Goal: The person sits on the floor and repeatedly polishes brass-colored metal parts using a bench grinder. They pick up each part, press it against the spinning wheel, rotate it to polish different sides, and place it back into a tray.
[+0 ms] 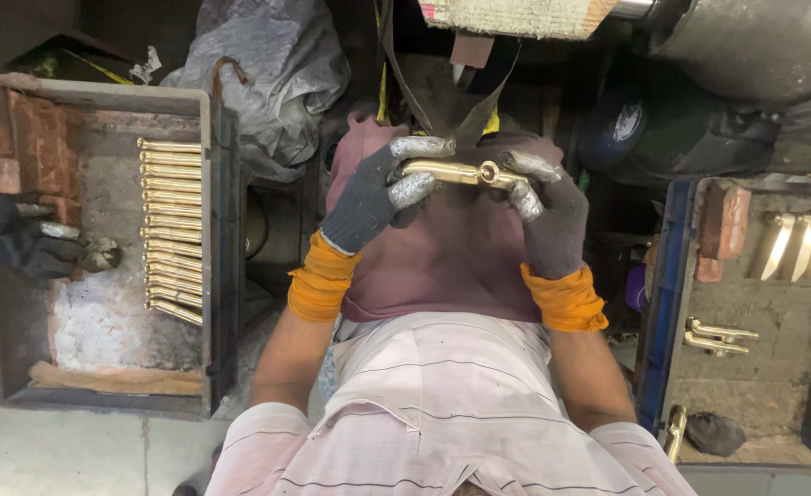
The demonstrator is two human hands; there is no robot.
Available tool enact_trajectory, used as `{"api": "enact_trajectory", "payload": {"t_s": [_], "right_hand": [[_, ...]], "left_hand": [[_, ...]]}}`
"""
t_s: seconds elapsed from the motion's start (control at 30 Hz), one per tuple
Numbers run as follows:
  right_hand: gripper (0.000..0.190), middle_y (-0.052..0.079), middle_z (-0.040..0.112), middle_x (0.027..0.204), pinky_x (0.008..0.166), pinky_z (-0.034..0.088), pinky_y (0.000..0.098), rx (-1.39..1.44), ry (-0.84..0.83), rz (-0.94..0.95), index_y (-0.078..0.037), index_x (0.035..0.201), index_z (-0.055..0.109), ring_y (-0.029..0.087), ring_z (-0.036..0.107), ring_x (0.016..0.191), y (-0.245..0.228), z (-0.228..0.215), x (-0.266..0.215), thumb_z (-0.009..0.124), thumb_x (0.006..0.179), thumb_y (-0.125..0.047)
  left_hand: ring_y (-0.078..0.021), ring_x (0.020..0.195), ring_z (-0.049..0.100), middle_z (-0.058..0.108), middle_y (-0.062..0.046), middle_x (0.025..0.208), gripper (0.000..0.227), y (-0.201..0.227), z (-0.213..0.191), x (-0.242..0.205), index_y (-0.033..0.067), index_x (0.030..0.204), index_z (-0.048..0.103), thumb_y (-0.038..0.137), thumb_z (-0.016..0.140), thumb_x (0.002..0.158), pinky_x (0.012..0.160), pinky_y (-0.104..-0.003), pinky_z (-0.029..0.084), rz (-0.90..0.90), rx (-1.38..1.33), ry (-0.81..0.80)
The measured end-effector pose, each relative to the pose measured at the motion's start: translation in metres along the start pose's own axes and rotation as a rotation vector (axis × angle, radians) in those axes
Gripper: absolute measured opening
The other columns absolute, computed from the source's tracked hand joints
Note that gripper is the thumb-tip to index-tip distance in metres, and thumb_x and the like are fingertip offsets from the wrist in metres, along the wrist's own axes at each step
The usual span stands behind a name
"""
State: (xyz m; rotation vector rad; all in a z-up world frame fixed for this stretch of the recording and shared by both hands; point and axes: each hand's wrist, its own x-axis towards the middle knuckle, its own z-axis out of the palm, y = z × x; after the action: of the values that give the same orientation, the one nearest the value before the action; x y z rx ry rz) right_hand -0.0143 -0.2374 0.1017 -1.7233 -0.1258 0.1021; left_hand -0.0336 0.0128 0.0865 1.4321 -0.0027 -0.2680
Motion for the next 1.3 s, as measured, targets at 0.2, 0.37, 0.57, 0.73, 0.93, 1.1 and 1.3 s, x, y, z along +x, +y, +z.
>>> {"api": "enact_trajectory", "payload": {"t_s": [0.2,0.37,0.57,0.73,0.93,1.1,1.3], "right_hand": [[0.024,0.01,0.074,0.105,0.082,0.057,0.0278,-0.288,0.034,-0.164,0.003,0.116,0.071,0.017,0.07,0.093,0.01,-0.01,-0.006,0.074,0.092,0.006],[0.031,0.012,0.072,0.119,0.097,0.059,0.0308,0.033,-0.016,-0.208,0.003,0.125,0.062,0.02,0.07,0.109,0.017,-0.011,-0.012,0.074,0.095,0.006],[0.034,0.014,0.071,0.121,0.091,0.062,0.0313,0.163,-0.033,-0.172,0.0,0.127,0.06,0.02,0.071,0.108,0.015,-0.016,-0.018,0.077,0.098,0.001],[0.036,0.013,0.072,0.121,0.084,0.062,0.0285,0.18,-0.045,-0.231,0.0,0.128,0.06,0.018,0.071,0.102,0.012,-0.013,-0.017,0.075,0.095,0.006],[0.024,0.014,0.072,0.115,0.083,0.058,0.0282,-0.089,-0.069,-0.014,0.003,0.129,0.069,0.017,0.07,0.097,0.002,-0.001,-0.016,0.064,0.11,-0.009],[0.03,0.012,0.075,0.113,0.085,0.059,0.0284,-0.167,-0.246,-0.007,0.001,0.129,0.068,0.015,0.074,0.096,0.025,0.003,-0.013,0.061,0.11,-0.021],[0.024,0.017,0.074,0.128,0.098,0.057,0.0356,-0.528,-0.217,-0.274,0.005,0.127,0.07,0.025,0.073,0.113,0.078,-0.008,0.01,0.072,0.105,-0.006]], "left_hand": [[0.0002,0.07,0.049,0.063,0.007,0.094,0.044,-0.007,-0.003,-0.001,0.0102,0.143,0.061,0.013,0.072,0.101,0.057,-0.018,0.038,0.01,-0.048,-0.078],[-0.0042,0.099,0.061,0.068,0.002,0.123,0.045,-0.022,-0.007,-0.002,0.0045,0.143,0.058,0.007,0.073,0.1,0.084,-0.021,0.051,0.152,-0.086,-0.129],[-0.0072,0.115,0.061,0.065,-0.001,0.131,0.053,-0.042,-0.015,-0.002,0.0036,0.142,0.057,0.003,0.078,0.094,0.1,-0.024,0.053,0.195,-0.102,-0.198],[-0.009,0.113,0.064,0.067,-0.004,0.129,0.048,-0.054,-0.011,0.002,0.0035,0.14,0.059,0.003,0.077,0.096,0.099,-0.026,0.055,0.142,-0.059,-0.203],[-0.0121,0.109,0.069,0.07,-0.006,0.124,0.04,-0.049,-0.001,-0.001,0.0039,0.136,0.061,0.01,0.074,0.098,0.097,-0.028,0.058,0.222,0.07,0.022],[-0.0147,0.106,0.073,0.073,-0.008,0.119,0.036,-0.028,-0.016,-0.027,0.0042,0.133,0.063,0.016,0.071,0.1,0.094,-0.029,0.06,0.305,0.297,0.349],[-0.0178,0.103,0.078,0.076,-0.01,0.115,0.033,-0.018,-0.057,-0.071,0.0046,0.129,0.064,0.024,0.067,0.102,0.092,-0.032,0.062,0.285,0.396,0.74]]}}
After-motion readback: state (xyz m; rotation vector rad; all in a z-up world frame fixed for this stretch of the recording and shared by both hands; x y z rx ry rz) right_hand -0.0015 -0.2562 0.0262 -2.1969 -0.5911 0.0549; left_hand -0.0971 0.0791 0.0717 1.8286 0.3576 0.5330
